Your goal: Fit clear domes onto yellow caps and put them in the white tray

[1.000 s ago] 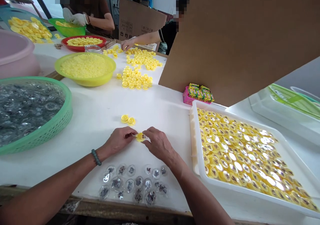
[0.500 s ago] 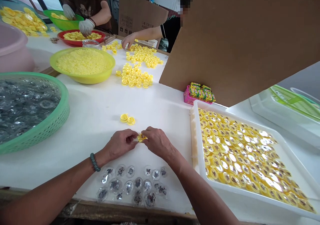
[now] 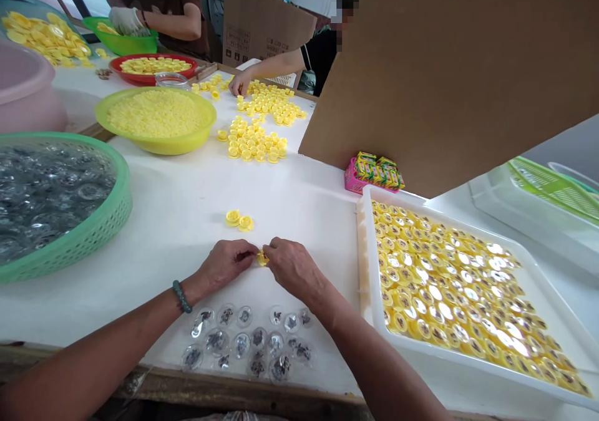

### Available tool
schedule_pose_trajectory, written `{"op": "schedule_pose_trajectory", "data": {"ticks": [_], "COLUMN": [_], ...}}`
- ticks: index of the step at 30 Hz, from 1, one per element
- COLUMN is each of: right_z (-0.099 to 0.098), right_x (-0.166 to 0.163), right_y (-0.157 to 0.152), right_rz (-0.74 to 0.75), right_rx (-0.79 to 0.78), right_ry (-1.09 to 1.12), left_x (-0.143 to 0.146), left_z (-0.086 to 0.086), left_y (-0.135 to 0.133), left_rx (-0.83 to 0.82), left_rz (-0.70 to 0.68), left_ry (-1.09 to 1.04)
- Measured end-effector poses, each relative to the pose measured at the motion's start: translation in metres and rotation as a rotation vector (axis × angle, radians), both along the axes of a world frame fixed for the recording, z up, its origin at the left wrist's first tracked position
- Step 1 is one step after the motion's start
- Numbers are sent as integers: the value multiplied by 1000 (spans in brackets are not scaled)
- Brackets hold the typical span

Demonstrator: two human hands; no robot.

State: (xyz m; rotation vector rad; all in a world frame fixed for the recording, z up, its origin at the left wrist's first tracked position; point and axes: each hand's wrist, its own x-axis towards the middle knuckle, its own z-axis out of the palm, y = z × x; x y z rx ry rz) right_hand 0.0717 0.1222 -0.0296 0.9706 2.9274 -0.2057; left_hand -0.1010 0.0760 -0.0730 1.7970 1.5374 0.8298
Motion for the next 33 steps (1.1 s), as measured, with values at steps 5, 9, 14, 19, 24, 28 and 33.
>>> {"op": "schedule_pose_trajectory", "data": {"ticks": [5, 9, 14, 19, 24, 28, 33], "right_z": [0, -2, -11, -12, -9, -11, -12], "right_x": [-2, -3, -2, 1, 6, 8, 9], "right_y": [7, 8, -1, 1, 8, 12, 18], "right_rz": [-3, -43, -198, -92, 45, 144, 222], "right_rx": [-72, -137, -122, -144, -187, -173, -140], "right_ry": [38, 96, 182, 169, 211, 228, 192], "left_x": [-1, -2, -2, -2, -3, -4, -4], "left_z": [-3, -6, -6, -5, -7, -8, -10], "left_y": [2, 3, 4, 5, 5, 7, 8], "left_rx": [-9, -17, 21, 15, 7, 10, 10], "left_rz": [10, 11, -23, -21, -25, -26, -27], "left_ry": [-26, -50, -63, -52, -66, -56, -69]}}
